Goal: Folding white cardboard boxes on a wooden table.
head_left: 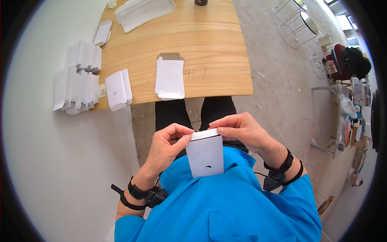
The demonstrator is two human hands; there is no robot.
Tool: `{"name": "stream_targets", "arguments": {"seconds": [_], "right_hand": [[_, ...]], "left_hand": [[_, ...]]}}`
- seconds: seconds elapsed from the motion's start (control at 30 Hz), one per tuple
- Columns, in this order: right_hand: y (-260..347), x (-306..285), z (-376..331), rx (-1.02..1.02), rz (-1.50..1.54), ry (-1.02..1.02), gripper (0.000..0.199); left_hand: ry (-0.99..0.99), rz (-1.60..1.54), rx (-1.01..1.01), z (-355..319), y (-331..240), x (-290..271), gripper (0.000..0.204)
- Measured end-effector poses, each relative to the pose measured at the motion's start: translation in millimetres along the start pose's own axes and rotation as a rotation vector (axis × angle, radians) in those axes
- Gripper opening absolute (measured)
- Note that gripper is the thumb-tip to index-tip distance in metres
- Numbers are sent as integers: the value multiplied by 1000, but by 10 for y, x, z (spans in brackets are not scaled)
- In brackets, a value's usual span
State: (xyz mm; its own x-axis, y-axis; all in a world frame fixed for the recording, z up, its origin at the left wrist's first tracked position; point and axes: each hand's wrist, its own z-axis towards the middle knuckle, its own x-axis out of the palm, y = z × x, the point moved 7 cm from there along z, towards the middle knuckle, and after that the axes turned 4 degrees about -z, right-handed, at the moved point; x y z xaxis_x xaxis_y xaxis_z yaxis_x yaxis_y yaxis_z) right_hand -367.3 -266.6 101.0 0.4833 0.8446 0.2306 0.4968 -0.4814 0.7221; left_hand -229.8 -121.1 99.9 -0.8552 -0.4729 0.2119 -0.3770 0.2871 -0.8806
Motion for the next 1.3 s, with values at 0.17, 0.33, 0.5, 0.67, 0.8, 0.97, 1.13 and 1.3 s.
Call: {"name": "stream_targets", "arguments": {"seconds": [0.17,0.33,0.5,0.67,0.8,0.97,1.13,1.3], "right_hand": [[48,-44,50,-73,-173,52,19],[136,31,-11,-200,-342,43,18],[-10,60,-132,-358,-116,88,25],[-95,41,-173,-457,-149,85,28],[-53,31,-184,-429,-146,16,23],[7,41,-151,-464,-284,9,20],[102,156,-67,-530,-420,33,30],[-306,423,232,-222,-308,109,49]], "left_hand": [[23,13,9,15,-14,19,11],[17,92,102,-33,-77,-16,12],[68,34,164,-85,-84,-27,17],[172,42,209,-108,-89,-7,23],[85,-20,155,-136,-57,65,24],[99,-19,235,-117,-3,-27,27],[120,-41,179,-57,13,-127,20],[-125,-137,183,20,238,-552,29]]}}
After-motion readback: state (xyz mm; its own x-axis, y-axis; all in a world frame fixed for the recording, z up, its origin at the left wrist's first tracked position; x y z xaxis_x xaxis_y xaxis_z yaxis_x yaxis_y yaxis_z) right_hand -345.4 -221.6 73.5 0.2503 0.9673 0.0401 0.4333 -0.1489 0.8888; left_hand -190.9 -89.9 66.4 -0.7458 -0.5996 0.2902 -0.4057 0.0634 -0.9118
